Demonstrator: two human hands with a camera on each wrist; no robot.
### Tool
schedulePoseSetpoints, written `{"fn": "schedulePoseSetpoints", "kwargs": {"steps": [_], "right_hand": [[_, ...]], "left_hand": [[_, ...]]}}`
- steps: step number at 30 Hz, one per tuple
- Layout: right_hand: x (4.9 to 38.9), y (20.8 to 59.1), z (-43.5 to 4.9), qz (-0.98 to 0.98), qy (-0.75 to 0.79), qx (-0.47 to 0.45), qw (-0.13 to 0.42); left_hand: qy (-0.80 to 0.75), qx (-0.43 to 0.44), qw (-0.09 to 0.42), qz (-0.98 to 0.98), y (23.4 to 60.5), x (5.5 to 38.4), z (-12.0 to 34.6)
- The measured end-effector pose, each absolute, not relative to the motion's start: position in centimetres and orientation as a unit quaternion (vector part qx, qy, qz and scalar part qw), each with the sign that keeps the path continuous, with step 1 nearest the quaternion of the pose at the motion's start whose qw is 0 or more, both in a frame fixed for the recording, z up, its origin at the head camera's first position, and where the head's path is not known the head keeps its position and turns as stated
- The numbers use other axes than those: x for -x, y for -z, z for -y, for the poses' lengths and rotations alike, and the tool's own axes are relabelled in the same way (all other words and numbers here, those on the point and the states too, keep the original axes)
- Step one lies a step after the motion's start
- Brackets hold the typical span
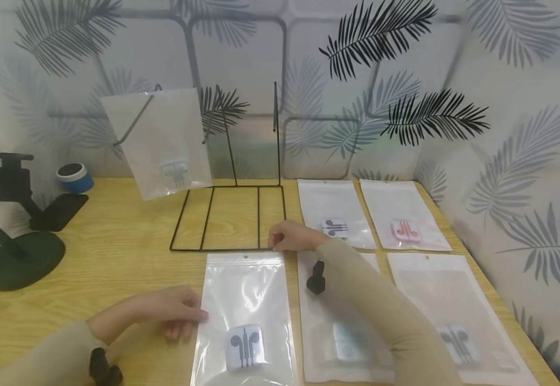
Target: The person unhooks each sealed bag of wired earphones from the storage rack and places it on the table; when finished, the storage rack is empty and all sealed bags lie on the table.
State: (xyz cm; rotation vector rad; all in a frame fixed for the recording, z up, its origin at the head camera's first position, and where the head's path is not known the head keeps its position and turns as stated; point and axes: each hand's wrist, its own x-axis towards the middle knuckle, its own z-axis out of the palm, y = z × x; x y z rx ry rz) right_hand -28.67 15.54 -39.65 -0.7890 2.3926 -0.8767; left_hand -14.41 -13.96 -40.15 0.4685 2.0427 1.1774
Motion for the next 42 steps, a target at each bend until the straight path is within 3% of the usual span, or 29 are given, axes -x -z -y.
{"fn": "schedulePoseSetpoints", "kwargs": {"steps": [5,9,16,24,30,33,42], "right_hand": [[28.5,39.4,-15.5,-0.873,0.320,0.284,0.235],[28.4,39.4,-15.4,-0.874,0.318,0.282,0.235],[28.5,39.4,-15.4,-0.877,0.314,0.280,0.233],[28.7,39.8,-15.6,-0.871,0.316,0.297,0.230],[28.8,40.0,-15.6,-0.872,0.315,0.296,0.230],[28.9,40.1,-15.6,-0.874,0.311,0.294,0.230],[29.1,40.4,-15.7,-0.875,0.314,0.287,0.232]], "left_hand": [[-0.460,-0.193,0.354,-0.791,39.5,15.0,14.9],[-0.485,-0.206,0.311,-0.791,38.7,16.0,15.8],[-0.519,-0.201,0.134,-0.820,35.6,18.8,17.9],[-0.524,-0.084,-0.096,-0.842,32.7,22.3,20.8],[-0.578,-0.006,-0.212,-0.788,31.4,24.9,21.7],[-0.596,0.012,-0.236,-0.768,31.1,26.2,21.8],[-0.608,0.025,-0.231,-0.759,30.8,29.7,22.4]]}}
